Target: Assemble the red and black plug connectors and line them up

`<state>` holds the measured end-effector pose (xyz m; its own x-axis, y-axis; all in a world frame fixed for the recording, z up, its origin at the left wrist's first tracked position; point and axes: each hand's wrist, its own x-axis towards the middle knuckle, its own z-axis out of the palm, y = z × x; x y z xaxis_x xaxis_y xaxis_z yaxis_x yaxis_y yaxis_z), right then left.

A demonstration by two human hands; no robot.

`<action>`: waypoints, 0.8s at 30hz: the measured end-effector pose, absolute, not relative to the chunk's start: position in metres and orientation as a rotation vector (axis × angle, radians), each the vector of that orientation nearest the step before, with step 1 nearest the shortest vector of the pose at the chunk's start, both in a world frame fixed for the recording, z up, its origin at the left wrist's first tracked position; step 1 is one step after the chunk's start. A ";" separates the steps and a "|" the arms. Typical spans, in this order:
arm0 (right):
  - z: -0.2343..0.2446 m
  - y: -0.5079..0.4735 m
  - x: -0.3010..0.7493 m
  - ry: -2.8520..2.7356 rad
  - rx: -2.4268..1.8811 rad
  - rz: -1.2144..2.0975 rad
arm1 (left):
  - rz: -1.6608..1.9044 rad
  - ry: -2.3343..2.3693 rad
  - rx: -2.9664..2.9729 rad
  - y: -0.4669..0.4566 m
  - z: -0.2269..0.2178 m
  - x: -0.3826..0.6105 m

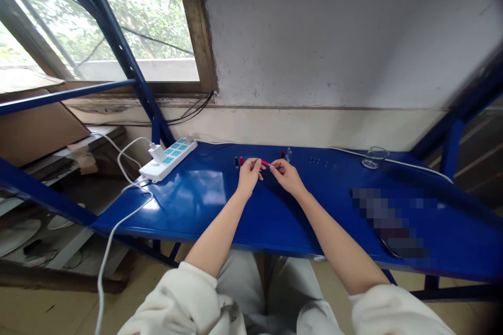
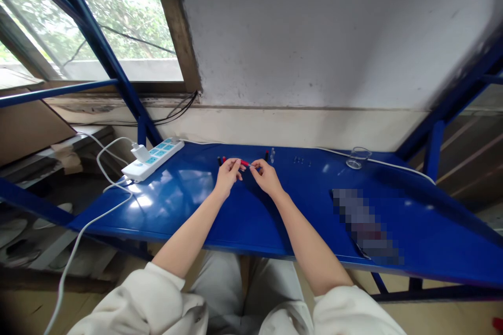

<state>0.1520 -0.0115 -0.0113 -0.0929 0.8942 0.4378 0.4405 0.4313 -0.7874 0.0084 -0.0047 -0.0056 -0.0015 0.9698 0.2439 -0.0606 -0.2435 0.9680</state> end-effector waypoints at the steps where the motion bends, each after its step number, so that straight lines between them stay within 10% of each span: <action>1: -0.010 -0.012 0.152 -1.712 -1.168 0.559 | 1.396 1.017 1.349 -0.005 -0.006 0.009; 24: 0.001 -0.010 0.168 -2.055 -1.411 0.215 | 1.566 1.155 1.419 -0.008 -0.002 0.007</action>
<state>0.1678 -0.0098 0.0008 -0.2294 0.8859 0.4031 0.7836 0.4138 -0.4635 0.0067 -0.0076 -0.0021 -0.1381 0.9277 0.3468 0.0569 -0.3422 0.9379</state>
